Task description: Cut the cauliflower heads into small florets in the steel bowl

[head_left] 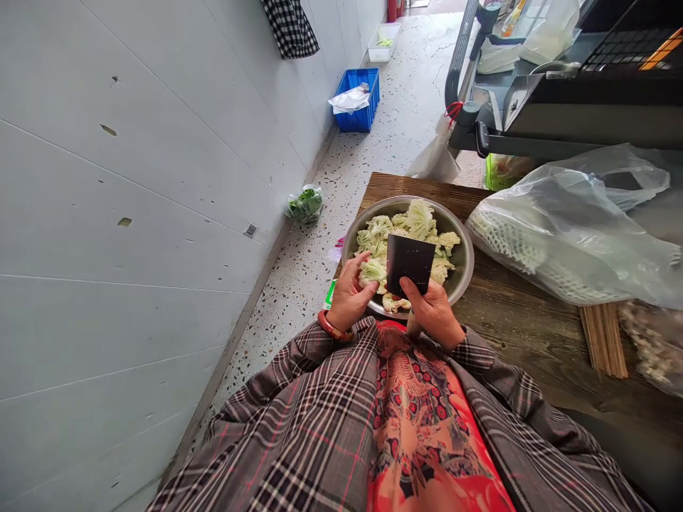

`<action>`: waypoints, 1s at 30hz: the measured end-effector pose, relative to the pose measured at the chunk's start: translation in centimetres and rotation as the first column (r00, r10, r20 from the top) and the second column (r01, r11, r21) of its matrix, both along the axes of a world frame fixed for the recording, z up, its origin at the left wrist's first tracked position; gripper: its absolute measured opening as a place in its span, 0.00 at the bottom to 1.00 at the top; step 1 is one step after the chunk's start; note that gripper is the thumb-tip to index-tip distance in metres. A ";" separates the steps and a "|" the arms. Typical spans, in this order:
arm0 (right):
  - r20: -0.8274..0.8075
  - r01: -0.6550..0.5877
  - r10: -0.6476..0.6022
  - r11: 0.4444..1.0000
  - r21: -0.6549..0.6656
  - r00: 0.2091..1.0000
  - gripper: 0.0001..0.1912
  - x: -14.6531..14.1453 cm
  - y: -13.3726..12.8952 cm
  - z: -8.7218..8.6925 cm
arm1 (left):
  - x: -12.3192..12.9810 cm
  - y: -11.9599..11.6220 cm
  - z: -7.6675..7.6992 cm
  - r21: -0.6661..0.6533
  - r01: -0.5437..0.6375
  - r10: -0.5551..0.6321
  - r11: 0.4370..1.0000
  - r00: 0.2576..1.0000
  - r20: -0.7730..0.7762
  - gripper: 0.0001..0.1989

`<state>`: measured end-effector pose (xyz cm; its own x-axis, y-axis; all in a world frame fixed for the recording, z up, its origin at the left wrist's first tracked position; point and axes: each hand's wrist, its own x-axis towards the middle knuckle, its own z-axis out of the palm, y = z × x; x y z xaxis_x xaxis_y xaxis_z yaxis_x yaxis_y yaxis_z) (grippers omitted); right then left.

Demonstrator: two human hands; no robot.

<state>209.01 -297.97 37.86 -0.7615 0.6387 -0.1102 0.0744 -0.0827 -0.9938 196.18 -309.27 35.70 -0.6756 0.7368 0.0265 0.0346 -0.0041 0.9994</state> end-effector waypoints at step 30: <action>-0.033 -0.043 0.069 0.867 0.496 0.997 0.11 -0.8 0.3 -2.3 | 0.0 0.7 -0.3 -0.160 -0.018 0.039 0.987 0.991 0.129 0.21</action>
